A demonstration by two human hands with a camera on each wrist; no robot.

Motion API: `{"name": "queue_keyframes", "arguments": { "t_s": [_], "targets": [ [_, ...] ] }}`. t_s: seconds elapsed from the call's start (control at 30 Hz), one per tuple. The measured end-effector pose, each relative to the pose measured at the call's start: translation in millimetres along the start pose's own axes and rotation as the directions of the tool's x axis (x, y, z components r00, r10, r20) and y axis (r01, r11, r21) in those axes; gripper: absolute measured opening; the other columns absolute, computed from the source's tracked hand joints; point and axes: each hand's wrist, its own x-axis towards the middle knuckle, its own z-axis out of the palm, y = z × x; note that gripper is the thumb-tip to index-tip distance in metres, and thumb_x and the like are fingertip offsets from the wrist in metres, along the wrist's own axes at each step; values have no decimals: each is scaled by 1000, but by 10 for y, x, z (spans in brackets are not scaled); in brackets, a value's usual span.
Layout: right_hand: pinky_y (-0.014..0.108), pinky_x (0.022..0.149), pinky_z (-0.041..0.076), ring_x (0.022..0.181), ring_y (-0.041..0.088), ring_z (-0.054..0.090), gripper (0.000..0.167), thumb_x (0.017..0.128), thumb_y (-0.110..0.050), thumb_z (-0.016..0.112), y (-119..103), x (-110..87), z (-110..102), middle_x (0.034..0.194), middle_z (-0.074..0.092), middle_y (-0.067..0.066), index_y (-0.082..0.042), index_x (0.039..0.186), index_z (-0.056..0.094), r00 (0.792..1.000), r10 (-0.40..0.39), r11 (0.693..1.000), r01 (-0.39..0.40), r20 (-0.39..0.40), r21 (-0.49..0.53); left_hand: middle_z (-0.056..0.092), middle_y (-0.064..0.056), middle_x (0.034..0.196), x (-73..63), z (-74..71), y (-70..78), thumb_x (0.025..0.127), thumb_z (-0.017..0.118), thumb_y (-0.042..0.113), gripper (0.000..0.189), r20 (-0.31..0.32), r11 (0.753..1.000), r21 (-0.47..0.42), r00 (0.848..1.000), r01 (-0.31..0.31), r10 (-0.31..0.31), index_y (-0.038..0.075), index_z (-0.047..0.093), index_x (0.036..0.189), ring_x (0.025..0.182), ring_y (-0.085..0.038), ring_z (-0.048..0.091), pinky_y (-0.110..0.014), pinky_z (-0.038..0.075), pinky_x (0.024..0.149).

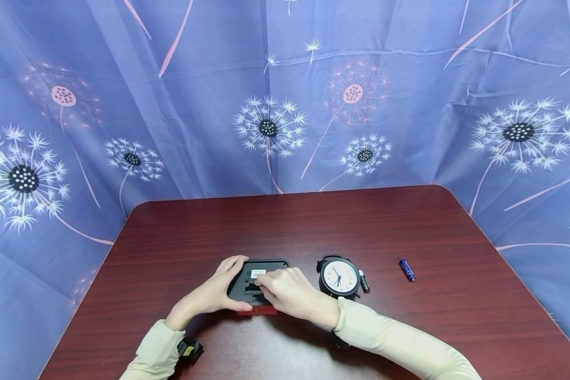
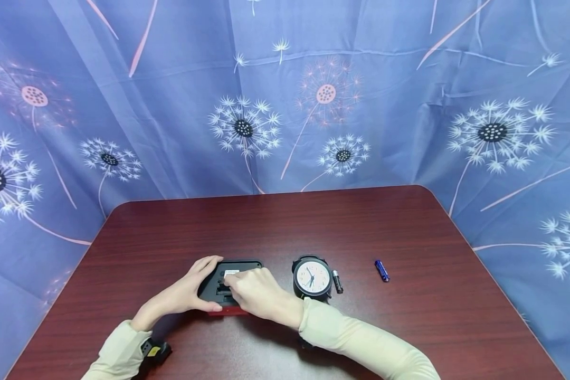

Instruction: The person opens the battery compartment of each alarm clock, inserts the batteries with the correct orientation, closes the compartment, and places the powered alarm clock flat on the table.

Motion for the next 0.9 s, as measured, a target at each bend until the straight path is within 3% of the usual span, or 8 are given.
{"name": "queue_keyframes", "arguments": {
  "t_s": [0.47,0.9],
  "targets": [
    [23,46,46,57,8,62,15,78,-9,71,-6,-70,-7,76,71,-7,-15,88,62,999,27,1000,-26,-47,9,34,-17,150,1,3,6,70,83,47,105,-12,1000,12,1000,-9,9,-2,31,148,139,-32,29,-52,36,106],
    [21,41,39,48,4,50,19,70,-7,68,-20,-140,-23,60,58,-9,-15,84,57,996,35,999,-33,-78,32,36,-15,148,-10,10,7,68,84,45,104,-31,1000,15,999,-14,14,-1,34,147,138,-32,31,-52,36,106]
  ]
}}
